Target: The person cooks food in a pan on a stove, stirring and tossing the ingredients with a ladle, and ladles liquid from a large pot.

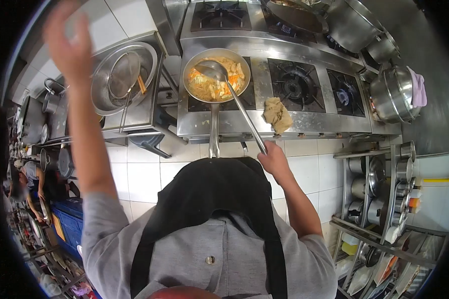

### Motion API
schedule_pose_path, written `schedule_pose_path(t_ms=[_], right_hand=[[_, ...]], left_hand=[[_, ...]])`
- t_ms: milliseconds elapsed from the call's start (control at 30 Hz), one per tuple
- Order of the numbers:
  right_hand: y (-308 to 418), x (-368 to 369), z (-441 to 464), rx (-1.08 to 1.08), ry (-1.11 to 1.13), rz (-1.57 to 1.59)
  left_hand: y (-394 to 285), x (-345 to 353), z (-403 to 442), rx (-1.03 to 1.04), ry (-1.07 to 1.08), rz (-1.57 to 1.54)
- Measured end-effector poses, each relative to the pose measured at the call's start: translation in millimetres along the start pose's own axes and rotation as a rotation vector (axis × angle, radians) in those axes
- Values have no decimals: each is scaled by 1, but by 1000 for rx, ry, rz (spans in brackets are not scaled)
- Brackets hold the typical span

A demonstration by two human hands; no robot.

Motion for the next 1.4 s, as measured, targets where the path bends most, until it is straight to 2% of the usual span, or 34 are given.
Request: schedule_pose_path(t_ms=[33, 67, 100, 133, 167, 200, 233, 267, 300, 333, 400, 467, 533, 567, 733, 800, 833, 867, 933, 967, 1100, 1167, 1333, 1400], right_hand=[[-2, -4, -10, 30, 39, 54], [-2, -7, -19, 62, 77, 108], [4, -16, -27, 65, 69, 114], [2, -17, -37, 157, 148, 129], [-3, -14, -43, 249, 229, 142], [-6, -13, -46, 260, 228, 137], [-5, -11, -47, 208, 235, 108], [-2, -8, -44, 145, 238, 80], [0, -5, -42, 98, 198, 90], [1, -5, -42, 79, 194, 89], [14, -9, -46, 183, 255, 122], [4, -11, -45, 158, 232, 62], [-6, -12, -41, 128, 209, 5], [-7, -13, -39, 76, 204, -24], [-8, -17, -28, 29, 265, -87], [-6, -18, -14, -69, 174, -143], [-8, -13, -9, -65, 185, -137], [-8, -14, 2, -48, 162, -145], [-9, -19, 13, -36, 137, -156], [-10, -19, 17, -39, 133, -184], [-16, -18, 12, -45, 136, -267], [-20, -17, 4, -30, 172, -304], [-30, -17, 2, -29, 220, -316], [-27, -20, 12, -91, 176, -286]], left_hand=[[-25, -10, -54, -192, 199, -243], [-68, -16, -108, -171, 403, -487], [-89, -11, -207, -561, 769, -772], [-122, -23, -286, -810, 1083, -904], [-156, -42, -333, -886, 1416, -684], [-184, -57, -403, -1160, 1602, -867], [-198, -62, -421, -1173, 1607, -873], [-221, -73, -449, -1779, 1583, -1071], [-246, -81, -459, -2394, 1439, -1246], [-247, -77, -462, -2392, 1433, -1250], [-265, -66, -445, -2662, 1284, -1469], [-275, -59, -454, -2679, 1257, -1409], [-291, -50, -464, -2632, 1269, -1786], [-286, -53, -442, -2655, 1259, -1509], [-270, -58, -428, -2654, 1279, -1465], [-265, -40, -428, -2594, 1298, -1411], [-265, -31, -430, -2569, 1266, -1485], [-264, -40, -435, -2578, 1272, -1469], [-259, -63, -440, -2455, 1313, -1420], [-254, -84, -447, -2464, 1410, -1231], [-250, -83, -457, -2451, 1403, -1237], [-260, -66, -460, -2609, 1274, -1277], [-269, -53, -456, -2590, 1236, -1375], [-273, -45, -453, -2606, 1237, -1386]])
Point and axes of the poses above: each hand's wrist, its own z-axis towards the middle knuckle, its own x-axis out of the palm, y = z × x, the point moved 10 cm from there along z, towards the middle knuckle, and after that the axes turned 6 degrees about -y, right-handed, at the moved point
